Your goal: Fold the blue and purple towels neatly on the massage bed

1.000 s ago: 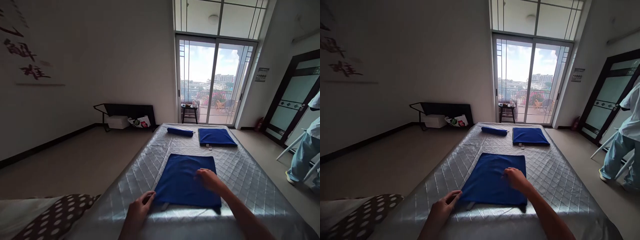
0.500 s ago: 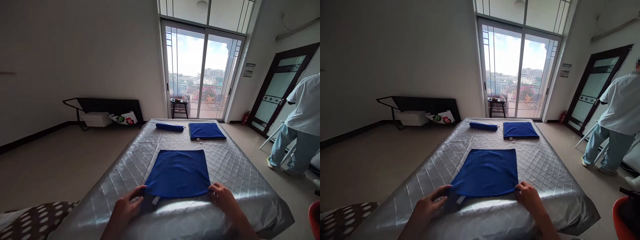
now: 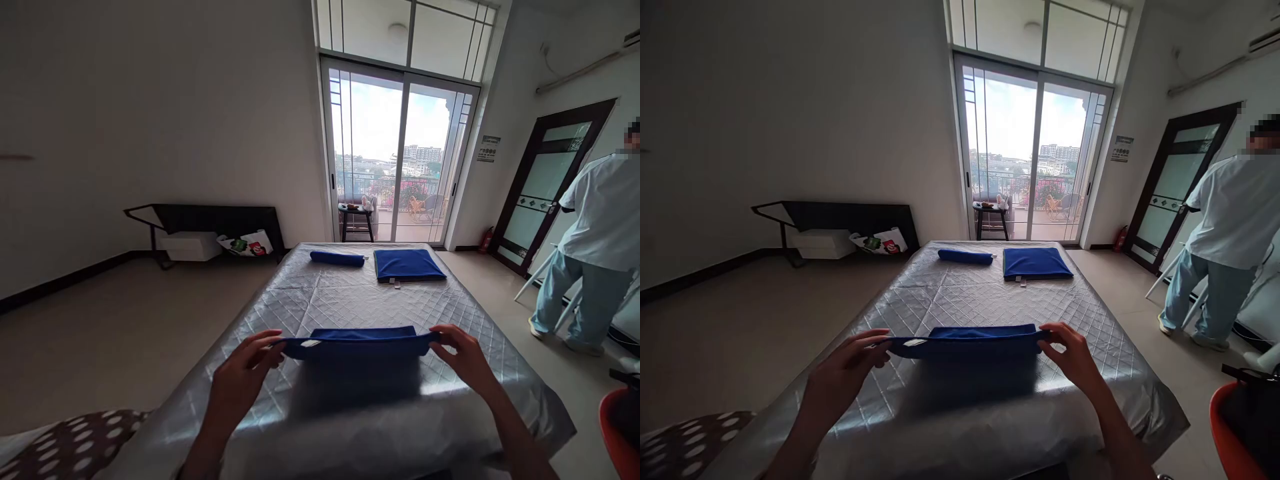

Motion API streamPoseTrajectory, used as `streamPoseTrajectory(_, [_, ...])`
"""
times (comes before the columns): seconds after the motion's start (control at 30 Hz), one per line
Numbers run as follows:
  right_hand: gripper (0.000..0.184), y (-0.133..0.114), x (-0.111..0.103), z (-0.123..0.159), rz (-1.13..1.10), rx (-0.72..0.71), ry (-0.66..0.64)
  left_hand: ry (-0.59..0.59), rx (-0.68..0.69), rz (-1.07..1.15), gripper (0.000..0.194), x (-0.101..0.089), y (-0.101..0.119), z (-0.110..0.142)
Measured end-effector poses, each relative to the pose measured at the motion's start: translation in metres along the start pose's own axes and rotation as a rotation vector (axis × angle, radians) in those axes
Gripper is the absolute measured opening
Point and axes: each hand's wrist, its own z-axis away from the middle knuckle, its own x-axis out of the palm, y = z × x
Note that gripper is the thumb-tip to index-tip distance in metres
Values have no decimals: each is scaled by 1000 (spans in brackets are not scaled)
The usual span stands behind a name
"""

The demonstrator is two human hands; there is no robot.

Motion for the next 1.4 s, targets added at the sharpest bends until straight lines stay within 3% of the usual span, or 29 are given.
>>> streamPoseTrajectory(0.13, [31,-20,-10,-5,55,-81,74,10,-92,42,53,-8,17,-4])
streamPoseTrajectory(0.3, [29,-43,-25,-9,47,-120,99,72,-104,34,57,-21,35,-7])
streamPoseTrajectory(0.43, [34,-60,-34,-8,-42,-21,63,100,-141,57,49,-36,48,-1])
streamPoseTrajectory(0.6, [40,-67,-44,-11,-116,108,30,119,-85,86,35,-44,55,0])
streamPoseTrajectory(0.73, [44,-54,-42,-37,-135,188,-2,40,-115,103,43,-34,56,-31])
streamPoseTrajectory(0.87, [47,-35,-31,-91,-132,207,-12,-81,-149,244,51,-10,62,-82])
streamPoseTrajectory(0.97, [50,-26,-21,-133,-170,194,39,-58,-138,380,47,8,71,-117])
streamPoseTrajectory(1.07, [49,-21,-13,-154,-225,164,106,5,-99,479,44,17,73,-133])
streamPoseTrajectory(1.2, [40,-2,0,-129,-187,128,95,16,-125,469,50,19,47,-116])
streamPoseTrajectory(1.3, [32,29,17,-80,-126,114,14,-55,-226,340,58,26,4,-79])
streamPoseTrajectory(1.4, [27,64,36,-29,-97,150,-136,-221,-351,249,62,40,-46,-36])
